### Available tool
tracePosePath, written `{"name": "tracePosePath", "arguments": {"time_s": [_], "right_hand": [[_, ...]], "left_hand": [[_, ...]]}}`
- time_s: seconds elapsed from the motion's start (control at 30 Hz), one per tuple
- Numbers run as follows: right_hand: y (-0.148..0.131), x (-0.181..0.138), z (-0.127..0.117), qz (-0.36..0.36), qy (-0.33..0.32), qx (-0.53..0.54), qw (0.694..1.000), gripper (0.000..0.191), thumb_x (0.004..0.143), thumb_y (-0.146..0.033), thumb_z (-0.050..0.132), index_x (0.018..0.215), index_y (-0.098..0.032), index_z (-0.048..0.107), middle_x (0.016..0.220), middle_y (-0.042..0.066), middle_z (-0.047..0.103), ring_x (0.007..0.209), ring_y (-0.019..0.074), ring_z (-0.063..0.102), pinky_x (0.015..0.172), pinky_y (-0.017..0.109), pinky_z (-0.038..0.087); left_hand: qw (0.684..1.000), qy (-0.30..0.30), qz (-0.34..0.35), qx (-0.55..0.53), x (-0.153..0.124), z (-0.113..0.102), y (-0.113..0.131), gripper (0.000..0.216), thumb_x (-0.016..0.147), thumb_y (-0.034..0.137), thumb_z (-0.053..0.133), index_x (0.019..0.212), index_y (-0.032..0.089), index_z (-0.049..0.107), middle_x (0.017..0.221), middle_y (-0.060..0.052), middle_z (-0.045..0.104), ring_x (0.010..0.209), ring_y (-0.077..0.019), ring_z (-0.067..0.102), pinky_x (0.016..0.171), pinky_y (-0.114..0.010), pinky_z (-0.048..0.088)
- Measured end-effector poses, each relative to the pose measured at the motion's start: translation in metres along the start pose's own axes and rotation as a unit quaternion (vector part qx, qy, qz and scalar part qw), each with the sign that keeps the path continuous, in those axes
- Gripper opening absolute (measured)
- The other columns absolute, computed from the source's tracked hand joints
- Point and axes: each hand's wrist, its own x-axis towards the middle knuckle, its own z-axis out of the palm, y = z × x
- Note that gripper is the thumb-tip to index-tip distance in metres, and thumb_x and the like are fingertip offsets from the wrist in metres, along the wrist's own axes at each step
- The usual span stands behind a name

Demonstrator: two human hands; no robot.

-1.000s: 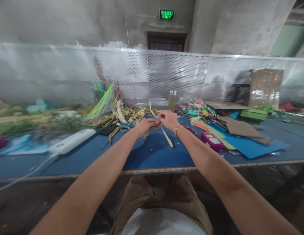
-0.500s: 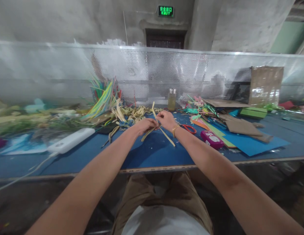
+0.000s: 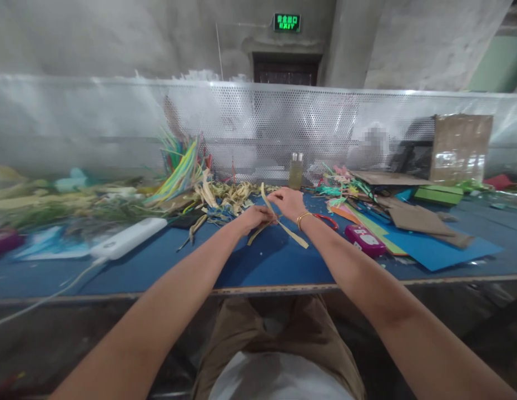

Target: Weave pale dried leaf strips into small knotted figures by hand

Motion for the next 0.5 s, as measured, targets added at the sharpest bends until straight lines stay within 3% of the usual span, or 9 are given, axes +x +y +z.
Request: {"name": "tracePosePath", "arguments": {"time_s": [0.23, 0.5], "right_hand": [[0.0024, -0.0073, -0.0083, 0.003, 0.035, -0.043, 0.998, 0.021, 0.087, -0.035, 0.053, 0.097, -0.028, 0.070, 0.099, 0.002, 0.068, 0.096, 0.0199, 0.056, 0.089, 0.037, 0.032], [0.0018, -0.0101, -0.0090, -0.017, 0.033, -0.046, 0.998, 0.022, 0.088, -0.028, 0.048, 0.087, -0.019, 0.068, 0.086, 0.006, 0.066, 0.085, 0.0184, 0.057, 0.078, 0.030, 0.040]], "left_hand": [[0.997, 0.030, -0.002, -0.071, 0.0026, -0.0107, 0.0008, 0.023, 0.063, 0.032, 0.074, 0.076, 0.014, 0.069, 0.077, -0.007, 0.071, 0.071, -0.0143, 0.063, 0.062, -0.023, 0.047], [0.994, 0.056, -0.001, -0.089, 0.0047, -0.0082, -0.0024, 0.016, 0.062, 0.014, 0.071, 0.077, 0.015, 0.067, 0.075, -0.005, 0.071, 0.075, -0.0134, 0.064, 0.064, -0.021, 0.046]]}}
